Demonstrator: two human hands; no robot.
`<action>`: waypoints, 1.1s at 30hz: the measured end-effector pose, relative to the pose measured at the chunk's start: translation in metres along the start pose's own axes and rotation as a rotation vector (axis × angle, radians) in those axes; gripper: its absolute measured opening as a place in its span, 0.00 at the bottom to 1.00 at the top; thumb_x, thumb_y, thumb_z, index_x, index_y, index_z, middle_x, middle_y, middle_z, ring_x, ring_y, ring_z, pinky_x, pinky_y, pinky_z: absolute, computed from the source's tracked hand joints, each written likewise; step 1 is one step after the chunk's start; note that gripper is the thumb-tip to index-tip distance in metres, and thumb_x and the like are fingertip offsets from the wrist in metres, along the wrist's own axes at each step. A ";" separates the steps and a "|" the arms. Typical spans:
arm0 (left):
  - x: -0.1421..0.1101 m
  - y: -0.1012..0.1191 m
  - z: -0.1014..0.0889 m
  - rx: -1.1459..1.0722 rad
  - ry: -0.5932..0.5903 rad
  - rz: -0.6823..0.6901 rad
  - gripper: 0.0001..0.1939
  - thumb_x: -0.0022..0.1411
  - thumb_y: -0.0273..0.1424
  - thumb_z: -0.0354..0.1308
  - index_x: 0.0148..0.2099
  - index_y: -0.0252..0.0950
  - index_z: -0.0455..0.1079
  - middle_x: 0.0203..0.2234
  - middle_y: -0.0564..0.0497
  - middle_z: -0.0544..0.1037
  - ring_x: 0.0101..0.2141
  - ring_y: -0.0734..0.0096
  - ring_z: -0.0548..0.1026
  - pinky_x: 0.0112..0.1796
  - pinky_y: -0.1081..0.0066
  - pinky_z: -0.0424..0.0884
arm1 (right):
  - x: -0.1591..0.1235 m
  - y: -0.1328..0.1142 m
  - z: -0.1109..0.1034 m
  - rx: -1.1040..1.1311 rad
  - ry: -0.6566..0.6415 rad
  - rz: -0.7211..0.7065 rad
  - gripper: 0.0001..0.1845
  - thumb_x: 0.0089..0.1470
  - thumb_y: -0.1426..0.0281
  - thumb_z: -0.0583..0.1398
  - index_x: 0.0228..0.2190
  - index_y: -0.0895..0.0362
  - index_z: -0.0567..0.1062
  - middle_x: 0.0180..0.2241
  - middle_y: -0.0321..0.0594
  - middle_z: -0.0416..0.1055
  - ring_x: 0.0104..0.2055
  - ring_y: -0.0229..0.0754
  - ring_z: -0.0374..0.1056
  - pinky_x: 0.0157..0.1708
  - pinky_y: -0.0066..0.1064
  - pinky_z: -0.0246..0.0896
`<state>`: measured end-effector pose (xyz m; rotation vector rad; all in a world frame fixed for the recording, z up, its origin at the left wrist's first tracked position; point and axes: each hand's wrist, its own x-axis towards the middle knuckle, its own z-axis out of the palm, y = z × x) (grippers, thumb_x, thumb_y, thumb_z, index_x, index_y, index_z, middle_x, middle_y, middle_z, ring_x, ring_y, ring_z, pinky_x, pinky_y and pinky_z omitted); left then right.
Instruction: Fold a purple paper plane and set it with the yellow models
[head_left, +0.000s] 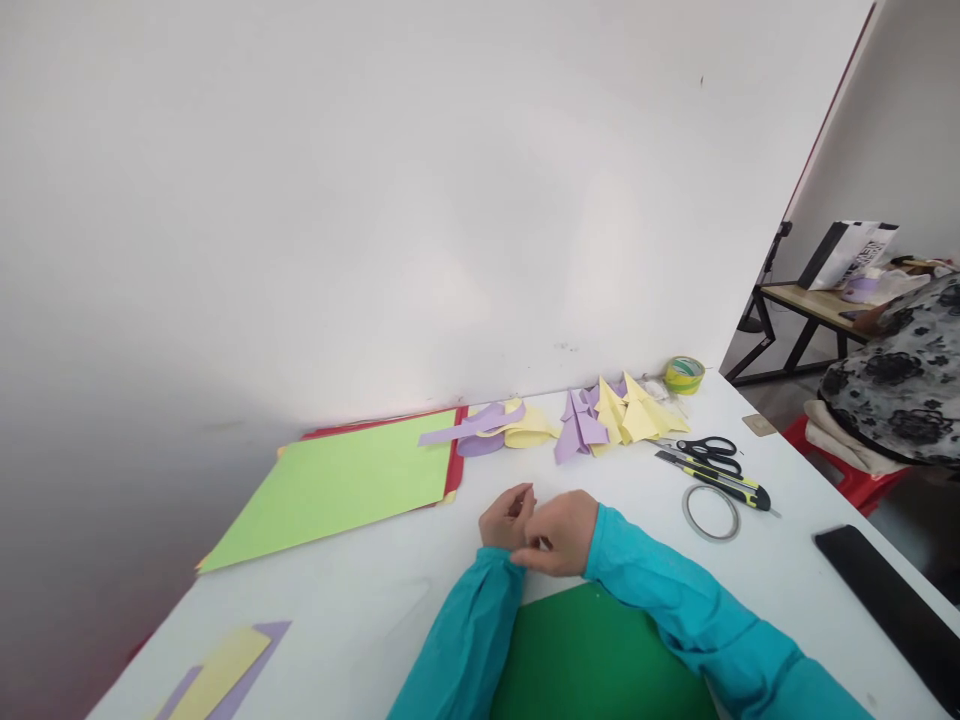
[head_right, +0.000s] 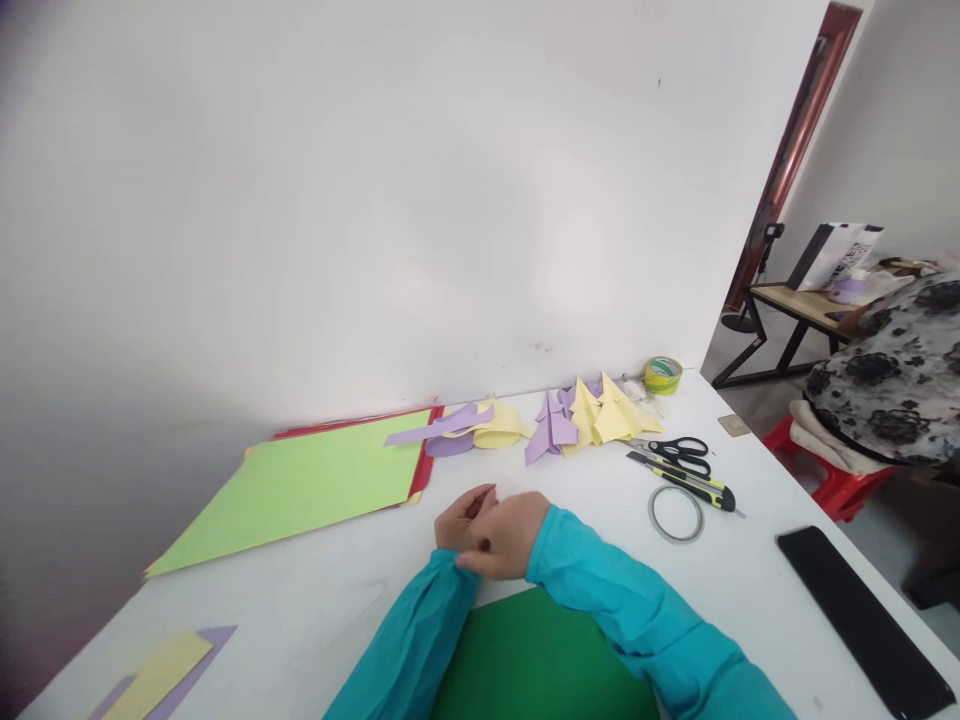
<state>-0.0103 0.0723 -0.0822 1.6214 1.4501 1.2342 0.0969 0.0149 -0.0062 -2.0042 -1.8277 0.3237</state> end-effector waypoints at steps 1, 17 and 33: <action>0.000 -0.001 0.001 0.013 -0.009 0.001 0.15 0.61 0.35 0.51 0.48 0.33 0.63 0.42 0.46 0.69 0.38 0.67 0.71 0.37 0.62 0.70 | -0.009 0.004 0.004 -0.007 -0.047 -0.078 0.15 0.35 0.57 0.62 0.09 0.49 0.67 0.17 0.35 0.69 0.28 0.38 0.66 0.39 0.29 0.57; -0.056 0.055 0.010 0.355 -0.502 0.447 0.12 0.60 0.36 0.51 0.42 0.33 0.66 0.36 0.49 0.72 0.33 0.72 0.71 0.34 0.66 0.70 | -0.026 0.113 -0.007 0.021 -0.243 -0.626 0.24 0.58 0.63 0.38 0.30 0.52 0.72 0.31 0.43 0.72 0.34 0.39 0.68 0.34 0.28 0.58; -0.083 0.031 0.009 0.438 -0.568 0.445 0.14 0.61 0.34 0.50 0.48 0.35 0.64 0.44 0.46 0.69 0.39 0.67 0.70 0.39 0.62 0.69 | -0.026 0.115 -0.002 -0.088 -0.155 -0.568 0.23 0.56 0.58 0.45 0.18 0.55 0.68 0.19 0.37 0.68 0.24 0.37 0.63 0.26 0.27 0.50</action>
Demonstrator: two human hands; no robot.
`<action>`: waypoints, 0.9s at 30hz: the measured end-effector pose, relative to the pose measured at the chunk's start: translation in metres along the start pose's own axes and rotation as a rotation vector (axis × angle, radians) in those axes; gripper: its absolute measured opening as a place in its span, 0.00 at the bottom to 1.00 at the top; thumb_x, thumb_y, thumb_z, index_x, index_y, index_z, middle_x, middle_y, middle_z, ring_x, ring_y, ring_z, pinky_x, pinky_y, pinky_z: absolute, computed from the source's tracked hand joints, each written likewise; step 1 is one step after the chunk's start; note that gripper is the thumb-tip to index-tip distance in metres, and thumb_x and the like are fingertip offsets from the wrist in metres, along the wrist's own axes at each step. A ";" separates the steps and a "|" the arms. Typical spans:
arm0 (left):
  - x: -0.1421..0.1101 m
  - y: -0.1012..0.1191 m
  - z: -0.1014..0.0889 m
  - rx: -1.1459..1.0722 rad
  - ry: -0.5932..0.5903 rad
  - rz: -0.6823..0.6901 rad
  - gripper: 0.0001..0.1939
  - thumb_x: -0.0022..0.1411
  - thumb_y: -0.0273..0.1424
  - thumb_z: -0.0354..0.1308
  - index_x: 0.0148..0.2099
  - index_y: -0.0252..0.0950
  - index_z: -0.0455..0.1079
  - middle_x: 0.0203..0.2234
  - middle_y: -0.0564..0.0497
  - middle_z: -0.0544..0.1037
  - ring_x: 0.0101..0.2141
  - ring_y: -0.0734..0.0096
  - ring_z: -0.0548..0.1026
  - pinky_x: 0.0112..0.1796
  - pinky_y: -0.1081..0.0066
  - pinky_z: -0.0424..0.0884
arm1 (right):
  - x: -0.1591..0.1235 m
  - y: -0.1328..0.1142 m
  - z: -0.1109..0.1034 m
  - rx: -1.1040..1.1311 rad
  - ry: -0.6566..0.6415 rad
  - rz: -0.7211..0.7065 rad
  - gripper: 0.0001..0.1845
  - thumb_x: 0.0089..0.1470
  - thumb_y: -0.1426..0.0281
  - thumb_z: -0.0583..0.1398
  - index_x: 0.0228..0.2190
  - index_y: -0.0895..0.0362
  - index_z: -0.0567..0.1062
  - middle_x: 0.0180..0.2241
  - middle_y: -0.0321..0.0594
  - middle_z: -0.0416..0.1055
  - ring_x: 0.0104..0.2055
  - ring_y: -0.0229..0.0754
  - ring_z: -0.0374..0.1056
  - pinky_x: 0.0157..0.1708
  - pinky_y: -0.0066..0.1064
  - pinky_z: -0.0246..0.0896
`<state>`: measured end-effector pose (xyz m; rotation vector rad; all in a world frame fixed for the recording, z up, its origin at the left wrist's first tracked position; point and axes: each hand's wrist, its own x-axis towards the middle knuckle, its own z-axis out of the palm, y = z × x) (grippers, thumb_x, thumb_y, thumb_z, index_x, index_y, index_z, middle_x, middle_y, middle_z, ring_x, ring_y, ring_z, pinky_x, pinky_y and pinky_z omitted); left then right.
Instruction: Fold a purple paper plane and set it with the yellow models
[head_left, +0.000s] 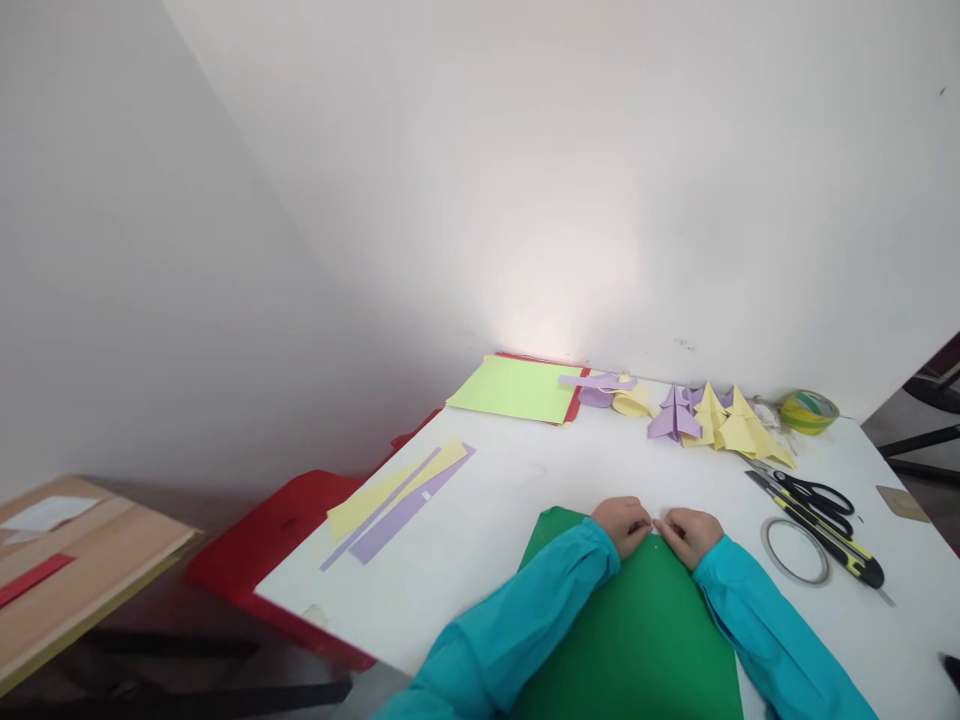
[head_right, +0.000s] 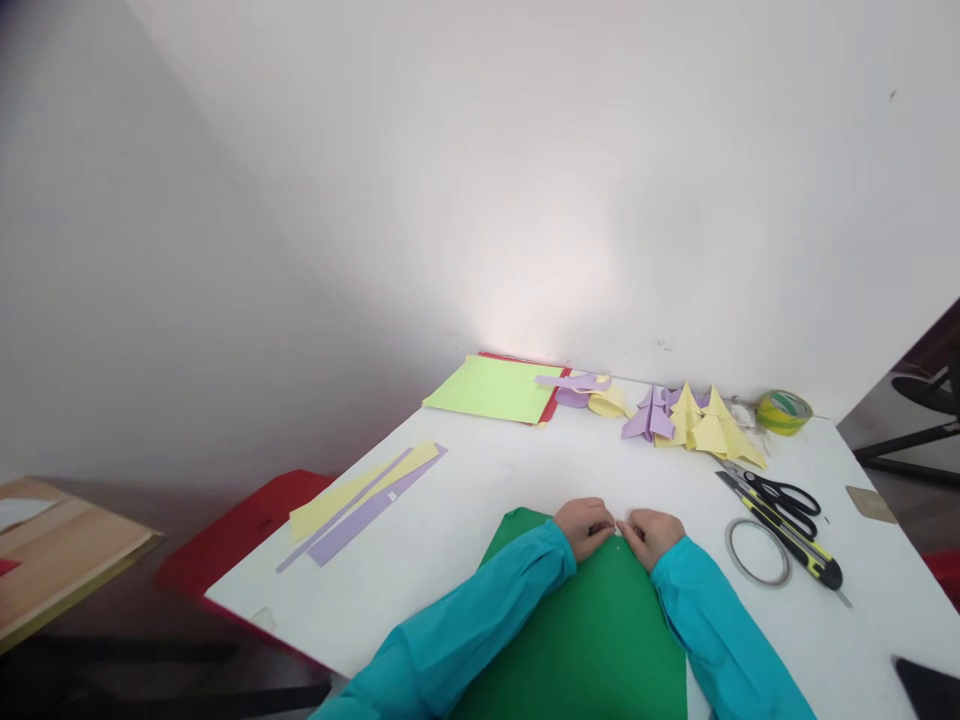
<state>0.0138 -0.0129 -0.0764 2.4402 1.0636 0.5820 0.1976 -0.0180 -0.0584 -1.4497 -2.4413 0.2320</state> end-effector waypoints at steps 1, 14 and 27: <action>0.000 0.000 0.000 -0.001 -0.002 0.001 0.14 0.61 0.34 0.50 0.48 0.35 0.64 0.44 0.46 0.69 0.40 0.67 0.70 0.39 0.62 0.69 | 0.000 -0.001 0.000 -0.003 0.005 0.006 0.23 0.55 0.58 0.45 0.18 0.55 0.68 0.19 0.36 0.68 0.24 0.37 0.63 0.25 0.27 0.49; -0.003 -0.006 0.000 0.018 -0.039 0.084 0.14 0.61 0.34 0.51 0.48 0.34 0.63 0.44 0.46 0.69 0.40 0.67 0.70 0.39 0.61 0.69 | -0.003 0.002 0.006 -0.024 0.067 -0.013 0.22 0.56 0.59 0.47 0.18 0.56 0.67 0.18 0.36 0.66 0.22 0.35 0.59 0.24 0.26 0.47; -0.016 0.006 -0.029 0.039 0.027 -0.087 0.09 0.63 0.32 0.48 0.40 0.34 0.67 0.35 0.49 0.72 0.34 0.73 0.71 0.35 0.69 0.70 | -0.005 0.001 0.009 0.005 0.157 -0.100 0.24 0.57 0.59 0.46 0.16 0.56 0.64 0.16 0.34 0.62 0.19 0.35 0.58 0.23 0.27 0.48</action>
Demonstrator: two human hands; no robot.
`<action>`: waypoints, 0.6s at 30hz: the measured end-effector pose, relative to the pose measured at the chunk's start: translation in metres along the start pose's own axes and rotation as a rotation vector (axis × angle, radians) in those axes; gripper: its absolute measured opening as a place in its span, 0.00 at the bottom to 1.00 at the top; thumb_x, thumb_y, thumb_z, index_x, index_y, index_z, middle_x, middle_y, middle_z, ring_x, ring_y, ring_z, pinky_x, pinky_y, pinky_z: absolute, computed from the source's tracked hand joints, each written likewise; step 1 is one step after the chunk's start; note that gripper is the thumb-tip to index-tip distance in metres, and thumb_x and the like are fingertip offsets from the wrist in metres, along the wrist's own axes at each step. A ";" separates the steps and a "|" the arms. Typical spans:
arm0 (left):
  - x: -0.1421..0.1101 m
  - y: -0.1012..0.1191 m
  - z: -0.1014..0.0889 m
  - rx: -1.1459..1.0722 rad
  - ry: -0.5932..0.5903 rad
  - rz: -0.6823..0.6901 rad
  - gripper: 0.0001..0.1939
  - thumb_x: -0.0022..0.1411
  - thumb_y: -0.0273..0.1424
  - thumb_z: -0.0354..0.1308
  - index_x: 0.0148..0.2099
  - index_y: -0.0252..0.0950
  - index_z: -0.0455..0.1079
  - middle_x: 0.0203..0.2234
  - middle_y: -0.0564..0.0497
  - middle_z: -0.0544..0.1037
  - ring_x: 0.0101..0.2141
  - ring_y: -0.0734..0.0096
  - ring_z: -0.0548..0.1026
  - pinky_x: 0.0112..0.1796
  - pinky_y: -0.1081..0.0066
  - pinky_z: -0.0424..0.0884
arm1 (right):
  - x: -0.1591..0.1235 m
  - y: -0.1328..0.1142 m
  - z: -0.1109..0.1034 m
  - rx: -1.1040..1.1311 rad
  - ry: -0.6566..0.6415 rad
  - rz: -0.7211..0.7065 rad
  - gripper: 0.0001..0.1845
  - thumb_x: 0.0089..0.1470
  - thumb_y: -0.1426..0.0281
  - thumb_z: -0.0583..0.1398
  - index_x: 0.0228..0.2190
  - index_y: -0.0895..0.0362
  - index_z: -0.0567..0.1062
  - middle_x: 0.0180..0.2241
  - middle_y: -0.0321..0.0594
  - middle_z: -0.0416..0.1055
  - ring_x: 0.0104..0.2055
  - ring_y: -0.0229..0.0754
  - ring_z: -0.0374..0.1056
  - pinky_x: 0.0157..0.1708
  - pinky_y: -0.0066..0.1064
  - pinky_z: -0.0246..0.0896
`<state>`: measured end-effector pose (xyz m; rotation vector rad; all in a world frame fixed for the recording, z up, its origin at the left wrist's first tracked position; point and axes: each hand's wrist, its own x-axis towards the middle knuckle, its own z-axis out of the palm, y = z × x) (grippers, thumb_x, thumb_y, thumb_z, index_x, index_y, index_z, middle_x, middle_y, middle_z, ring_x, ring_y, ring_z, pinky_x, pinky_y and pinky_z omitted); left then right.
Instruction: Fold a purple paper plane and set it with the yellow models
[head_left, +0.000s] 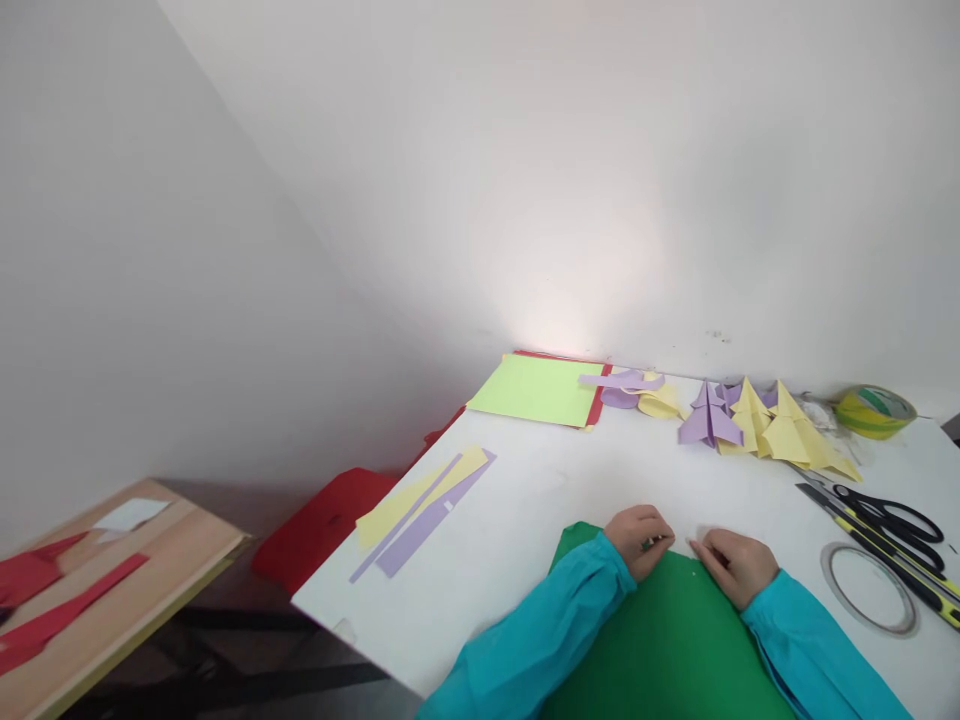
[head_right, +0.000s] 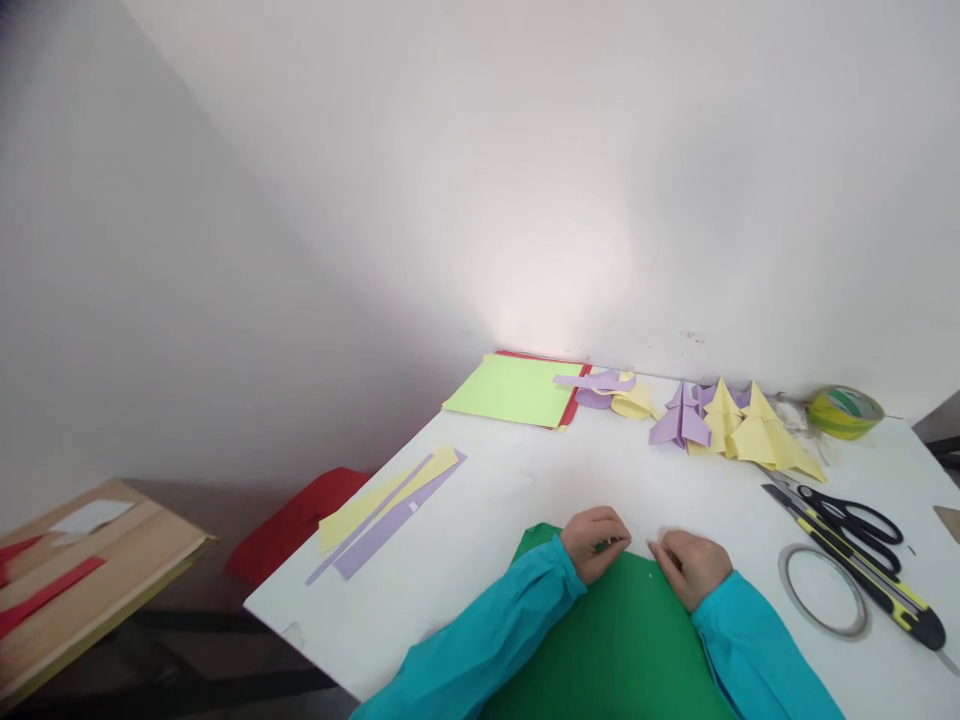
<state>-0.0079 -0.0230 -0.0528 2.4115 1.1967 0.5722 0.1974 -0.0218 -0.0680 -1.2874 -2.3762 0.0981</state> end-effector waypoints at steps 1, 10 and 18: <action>-0.002 -0.003 -0.009 0.009 0.013 -0.044 0.10 0.63 0.33 0.48 0.41 0.34 0.67 0.37 0.49 0.72 0.33 0.73 0.71 0.34 0.68 0.70 | 0.000 0.000 0.000 0.004 0.001 -0.005 0.24 0.58 0.59 0.46 0.16 0.56 0.64 0.16 0.34 0.62 0.19 0.35 0.58 0.23 0.27 0.49; -0.034 -0.084 -0.108 0.332 0.026 -0.536 0.12 0.62 0.34 0.48 0.46 0.38 0.65 0.45 0.46 0.68 0.40 0.69 0.69 0.41 0.63 0.68 | -0.001 0.002 0.001 -0.002 0.038 -0.055 0.22 0.58 0.61 0.47 0.17 0.56 0.64 0.16 0.34 0.62 0.19 0.34 0.60 0.22 0.26 0.50; -0.117 -0.138 -0.156 0.674 0.085 -1.110 0.21 0.59 0.40 0.51 0.51 0.34 0.61 0.49 0.43 0.65 0.46 0.59 0.66 0.44 0.54 0.64 | -0.001 0.002 0.000 -0.016 0.038 -0.071 0.21 0.58 0.63 0.48 0.17 0.55 0.64 0.17 0.34 0.63 0.20 0.34 0.61 0.22 0.26 0.49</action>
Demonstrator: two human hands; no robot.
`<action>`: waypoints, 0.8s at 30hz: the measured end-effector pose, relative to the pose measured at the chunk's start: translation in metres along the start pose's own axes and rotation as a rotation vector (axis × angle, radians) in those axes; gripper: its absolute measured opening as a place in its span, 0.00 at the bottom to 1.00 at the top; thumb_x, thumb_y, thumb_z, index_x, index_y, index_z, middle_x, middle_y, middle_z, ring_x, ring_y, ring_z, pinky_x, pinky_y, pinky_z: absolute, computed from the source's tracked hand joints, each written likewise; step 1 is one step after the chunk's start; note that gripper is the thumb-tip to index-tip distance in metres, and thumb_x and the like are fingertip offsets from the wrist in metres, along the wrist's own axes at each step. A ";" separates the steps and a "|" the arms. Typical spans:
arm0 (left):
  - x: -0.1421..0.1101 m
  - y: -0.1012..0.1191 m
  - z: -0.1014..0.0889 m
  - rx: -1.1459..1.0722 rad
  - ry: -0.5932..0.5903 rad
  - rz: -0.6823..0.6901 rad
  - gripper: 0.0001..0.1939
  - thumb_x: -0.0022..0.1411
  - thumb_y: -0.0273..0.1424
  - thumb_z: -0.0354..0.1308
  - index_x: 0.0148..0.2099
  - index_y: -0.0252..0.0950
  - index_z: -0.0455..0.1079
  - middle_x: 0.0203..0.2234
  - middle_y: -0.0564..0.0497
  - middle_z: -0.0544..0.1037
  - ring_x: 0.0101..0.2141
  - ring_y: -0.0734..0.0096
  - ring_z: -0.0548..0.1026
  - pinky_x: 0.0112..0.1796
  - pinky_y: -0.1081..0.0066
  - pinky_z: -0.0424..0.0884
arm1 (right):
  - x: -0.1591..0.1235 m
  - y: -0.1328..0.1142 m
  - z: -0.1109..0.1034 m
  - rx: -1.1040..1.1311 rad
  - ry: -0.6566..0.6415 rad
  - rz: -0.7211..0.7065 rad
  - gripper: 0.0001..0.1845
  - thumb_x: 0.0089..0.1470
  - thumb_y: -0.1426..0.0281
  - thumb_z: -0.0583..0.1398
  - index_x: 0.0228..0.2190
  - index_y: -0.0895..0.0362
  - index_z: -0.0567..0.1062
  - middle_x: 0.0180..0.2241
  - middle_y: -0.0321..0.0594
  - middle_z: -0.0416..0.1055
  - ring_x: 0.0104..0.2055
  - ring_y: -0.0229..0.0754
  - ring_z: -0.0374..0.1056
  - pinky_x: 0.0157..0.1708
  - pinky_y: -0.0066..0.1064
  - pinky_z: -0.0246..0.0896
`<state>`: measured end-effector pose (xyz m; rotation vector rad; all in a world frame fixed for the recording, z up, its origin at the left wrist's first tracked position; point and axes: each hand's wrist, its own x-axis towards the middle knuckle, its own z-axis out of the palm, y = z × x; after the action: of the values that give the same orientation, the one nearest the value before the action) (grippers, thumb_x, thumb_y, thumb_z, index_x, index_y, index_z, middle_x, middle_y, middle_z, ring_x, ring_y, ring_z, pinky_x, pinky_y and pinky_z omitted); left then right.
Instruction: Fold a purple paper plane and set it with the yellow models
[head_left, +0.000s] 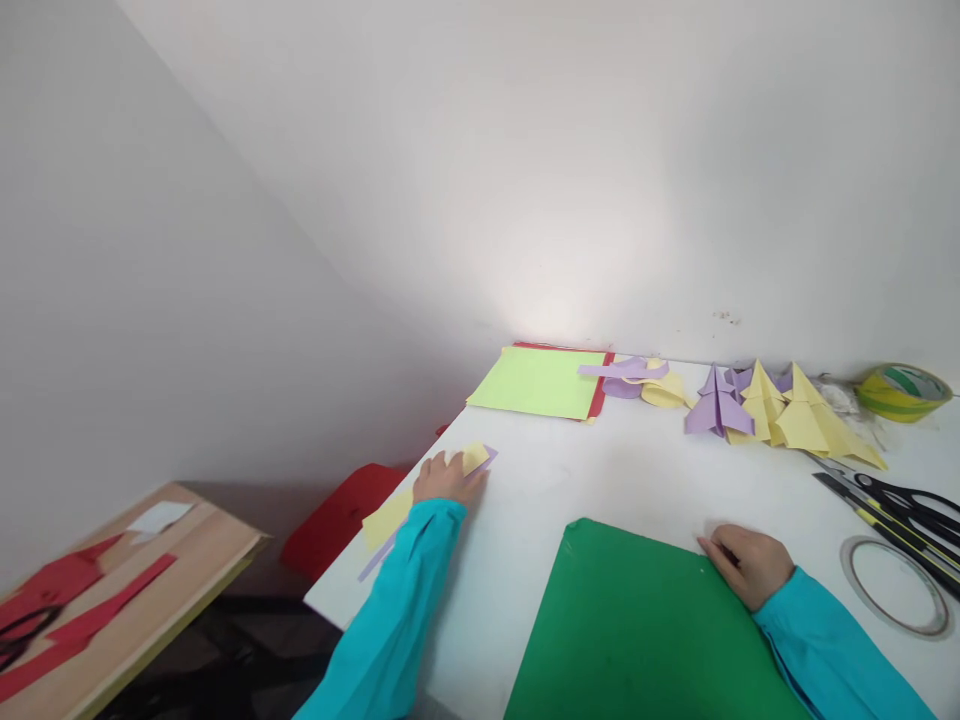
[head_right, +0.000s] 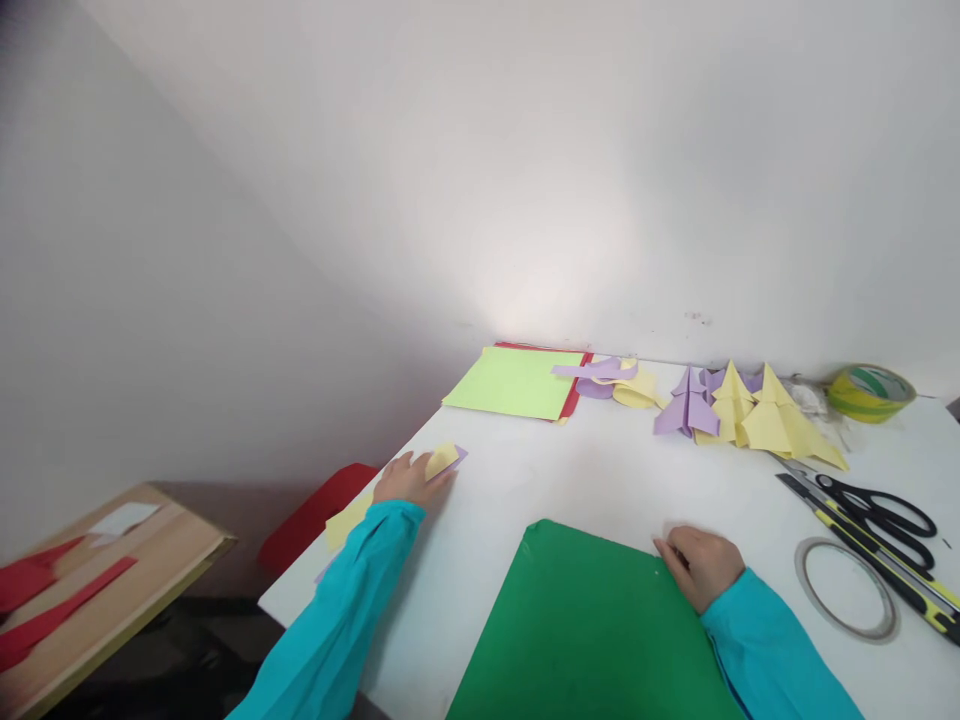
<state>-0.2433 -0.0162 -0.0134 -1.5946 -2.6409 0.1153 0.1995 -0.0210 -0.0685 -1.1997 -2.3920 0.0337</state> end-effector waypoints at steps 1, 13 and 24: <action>-0.003 -0.006 0.004 0.021 -0.010 -0.043 0.24 0.58 0.44 0.50 0.51 0.32 0.62 0.48 0.39 0.65 0.47 0.53 0.65 0.43 0.53 0.64 | 0.000 0.001 0.000 0.004 -0.012 -0.008 0.20 0.58 0.63 0.48 0.17 0.55 0.64 0.17 0.33 0.63 0.20 0.34 0.61 0.22 0.26 0.49; -0.011 0.012 0.014 0.110 -0.037 0.034 0.16 0.61 0.35 0.51 0.49 0.34 0.63 0.44 0.45 0.68 0.41 0.65 0.70 0.40 0.59 0.69 | 0.000 -0.002 0.000 0.008 -0.017 0.024 0.22 0.58 0.62 0.47 0.17 0.55 0.65 0.17 0.34 0.63 0.20 0.35 0.60 0.23 0.28 0.48; 0.021 0.066 -0.014 0.070 0.087 0.367 0.16 0.60 0.35 0.51 0.49 0.34 0.63 0.45 0.46 0.68 0.42 0.63 0.69 0.41 0.59 0.68 | 0.005 -0.002 -0.006 0.030 -0.064 0.006 0.21 0.58 0.62 0.48 0.17 0.55 0.65 0.17 0.34 0.63 0.19 0.34 0.59 0.22 0.27 0.47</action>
<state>-0.1931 0.0334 -0.0055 -1.9909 -2.2288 0.1468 0.1979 -0.0192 -0.0607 -1.2088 -2.4343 0.1106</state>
